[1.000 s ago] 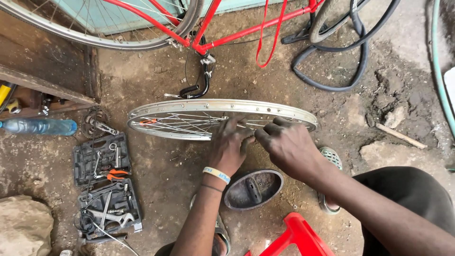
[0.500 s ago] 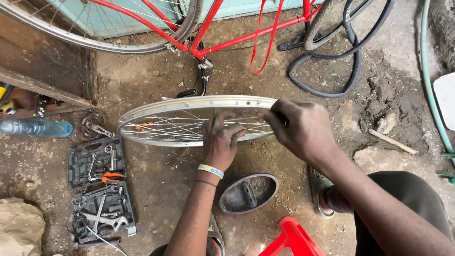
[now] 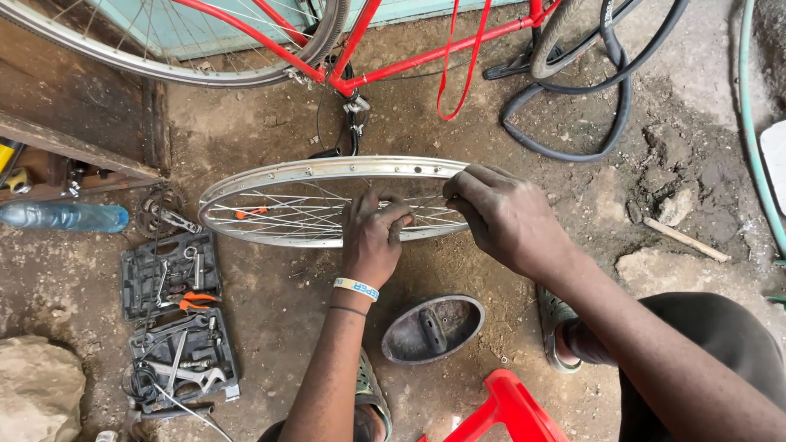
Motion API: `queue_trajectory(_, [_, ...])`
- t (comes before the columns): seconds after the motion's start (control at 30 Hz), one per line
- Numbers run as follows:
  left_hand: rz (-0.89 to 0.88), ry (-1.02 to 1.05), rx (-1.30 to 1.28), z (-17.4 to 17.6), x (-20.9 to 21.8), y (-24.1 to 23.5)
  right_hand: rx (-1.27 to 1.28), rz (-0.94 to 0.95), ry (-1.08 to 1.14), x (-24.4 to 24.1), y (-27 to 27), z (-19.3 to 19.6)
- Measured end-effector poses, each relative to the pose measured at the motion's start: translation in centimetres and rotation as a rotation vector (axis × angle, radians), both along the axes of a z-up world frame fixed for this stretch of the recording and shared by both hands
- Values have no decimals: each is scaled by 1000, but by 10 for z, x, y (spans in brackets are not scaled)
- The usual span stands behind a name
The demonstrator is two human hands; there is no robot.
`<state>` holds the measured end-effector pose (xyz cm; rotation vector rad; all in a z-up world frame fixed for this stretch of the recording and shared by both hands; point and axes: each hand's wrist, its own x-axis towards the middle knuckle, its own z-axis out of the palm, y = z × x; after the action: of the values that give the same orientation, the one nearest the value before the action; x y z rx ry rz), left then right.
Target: The person holds a bicycle wheel and uses their hands to adjust the spokes and the rim. They rotate the wheel to access different sections, pressing on the rim and manipulating the spokes to align the wheel.
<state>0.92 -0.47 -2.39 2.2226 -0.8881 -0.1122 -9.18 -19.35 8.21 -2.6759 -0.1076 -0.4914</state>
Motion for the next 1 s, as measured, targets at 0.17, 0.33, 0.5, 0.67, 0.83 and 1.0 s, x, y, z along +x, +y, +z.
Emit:
queue_trajectory(0.17, [-2, 23, 11, 3, -1, 1, 118, -78, 64, -3, 6, 15])
queue_trajectory(0.33, [-5, 35, 12, 1, -1, 1, 55, 52, 54, 0, 1, 13])
queue_trajectory(0.5, [1, 38, 7, 8, -3, 1, 123, 9, 55, -4, 3, 10])
queue_trajectory(0.67, [-8, 50, 34, 9, -4, 2, 62, 75, 13, -1, -2, 7])
queue_trajectory(0.83, [-8, 66, 27, 12, -5, 1, 134, 128, -62, -1, -3, 0])
queue_trajectory(1.0, [-2, 64, 25, 15, -6, 2, 227, 101, -81, -3, -2, 1])
